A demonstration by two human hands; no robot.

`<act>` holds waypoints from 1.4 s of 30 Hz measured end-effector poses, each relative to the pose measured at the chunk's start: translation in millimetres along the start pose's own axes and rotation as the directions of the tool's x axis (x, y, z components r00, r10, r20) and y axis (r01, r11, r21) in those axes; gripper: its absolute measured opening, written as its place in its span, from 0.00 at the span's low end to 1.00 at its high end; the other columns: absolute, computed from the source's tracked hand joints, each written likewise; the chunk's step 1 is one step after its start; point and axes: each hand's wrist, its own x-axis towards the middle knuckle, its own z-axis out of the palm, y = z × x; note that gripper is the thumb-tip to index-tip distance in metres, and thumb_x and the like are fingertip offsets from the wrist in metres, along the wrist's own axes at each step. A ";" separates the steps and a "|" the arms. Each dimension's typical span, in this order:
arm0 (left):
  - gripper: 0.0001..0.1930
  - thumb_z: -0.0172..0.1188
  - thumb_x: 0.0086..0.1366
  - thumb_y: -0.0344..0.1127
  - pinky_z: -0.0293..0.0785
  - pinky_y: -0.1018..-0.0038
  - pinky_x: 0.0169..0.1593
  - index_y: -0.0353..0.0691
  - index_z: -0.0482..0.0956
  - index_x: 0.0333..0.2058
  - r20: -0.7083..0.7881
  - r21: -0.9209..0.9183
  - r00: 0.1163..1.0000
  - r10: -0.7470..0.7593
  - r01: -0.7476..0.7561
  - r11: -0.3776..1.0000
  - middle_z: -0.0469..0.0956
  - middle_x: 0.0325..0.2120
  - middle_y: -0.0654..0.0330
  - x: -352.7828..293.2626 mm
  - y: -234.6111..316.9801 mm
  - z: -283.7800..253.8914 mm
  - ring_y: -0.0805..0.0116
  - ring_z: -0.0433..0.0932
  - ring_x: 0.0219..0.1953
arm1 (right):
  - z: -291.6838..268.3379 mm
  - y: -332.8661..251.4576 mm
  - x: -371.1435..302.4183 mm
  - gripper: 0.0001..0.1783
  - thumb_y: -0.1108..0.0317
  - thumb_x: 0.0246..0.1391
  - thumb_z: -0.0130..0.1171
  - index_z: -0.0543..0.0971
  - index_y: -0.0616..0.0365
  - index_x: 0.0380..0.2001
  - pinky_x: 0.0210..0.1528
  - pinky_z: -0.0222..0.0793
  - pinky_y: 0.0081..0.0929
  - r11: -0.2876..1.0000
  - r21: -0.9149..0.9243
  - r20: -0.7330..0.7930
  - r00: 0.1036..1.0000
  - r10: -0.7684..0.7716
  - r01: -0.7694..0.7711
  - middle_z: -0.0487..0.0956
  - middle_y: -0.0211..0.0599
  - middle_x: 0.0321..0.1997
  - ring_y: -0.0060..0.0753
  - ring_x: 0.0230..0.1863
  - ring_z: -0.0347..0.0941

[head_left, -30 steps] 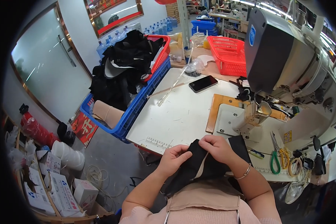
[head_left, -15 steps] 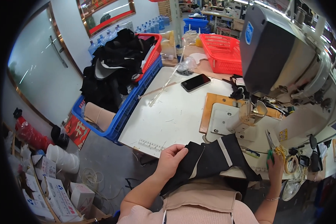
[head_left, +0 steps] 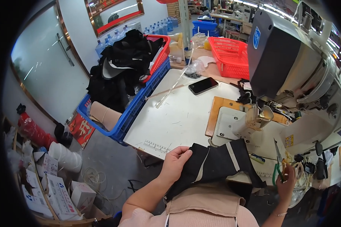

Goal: Stitching together various components of a shoe upper using an industrial sewing machine.

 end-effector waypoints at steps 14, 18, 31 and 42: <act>0.08 0.55 0.61 0.28 0.68 0.84 0.42 0.33 0.75 0.39 0.083 -0.106 0.996 0.035 -0.027 0.994 0.76 0.32 0.65 -17.9 3.1 10.0 0.81 0.72 0.35 | 104.7 -143.9 19.1 0.41 0.53 0.24 0.75 0.68 0.65 0.40 0.36 0.68 0.32 0.741 0.166 0.148 0.727 -0.671 0.650 0.71 0.43 0.35 0.43 0.35 0.69; 0.08 0.55 0.61 0.27 0.67 0.84 0.43 0.33 0.74 0.40 0.081 -0.145 0.996 0.024 -0.012 0.989 0.76 0.34 0.64 -18.8 1.7 11.8 0.80 0.72 0.36 | 107.3 -141.9 16.8 0.39 0.54 0.23 0.74 0.71 0.66 0.39 0.36 0.68 0.32 0.776 0.158 0.183 0.754 -0.631 0.611 0.71 0.42 0.35 0.42 0.35 0.69; 0.09 0.55 0.61 0.26 0.67 0.82 0.45 0.33 0.74 0.41 0.093 -0.199 0.996 0.015 0.004 0.980 0.76 0.35 0.63 -19.5 -8.7 11.0 0.79 0.72 0.37 | 106.2 -139.6 19.6 0.39 0.53 0.24 0.74 0.71 0.68 0.39 0.38 0.68 0.34 0.729 0.165 0.234 0.692 -0.683 0.664 0.71 0.45 0.35 0.47 0.36 0.69; 0.09 0.56 0.60 0.26 0.67 0.82 0.45 0.34 0.75 0.41 0.065 -0.193 0.998 0.014 -0.001 0.981 0.76 0.35 0.63 -20.1 -11.1 13.5 0.80 0.72 0.37 | 114.6 -132.5 13.3 0.38 0.54 0.23 0.75 0.72 0.68 0.37 0.31 0.70 0.31 0.760 0.244 0.222 0.728 -0.649 0.603 0.70 0.42 0.29 0.43 0.28 0.70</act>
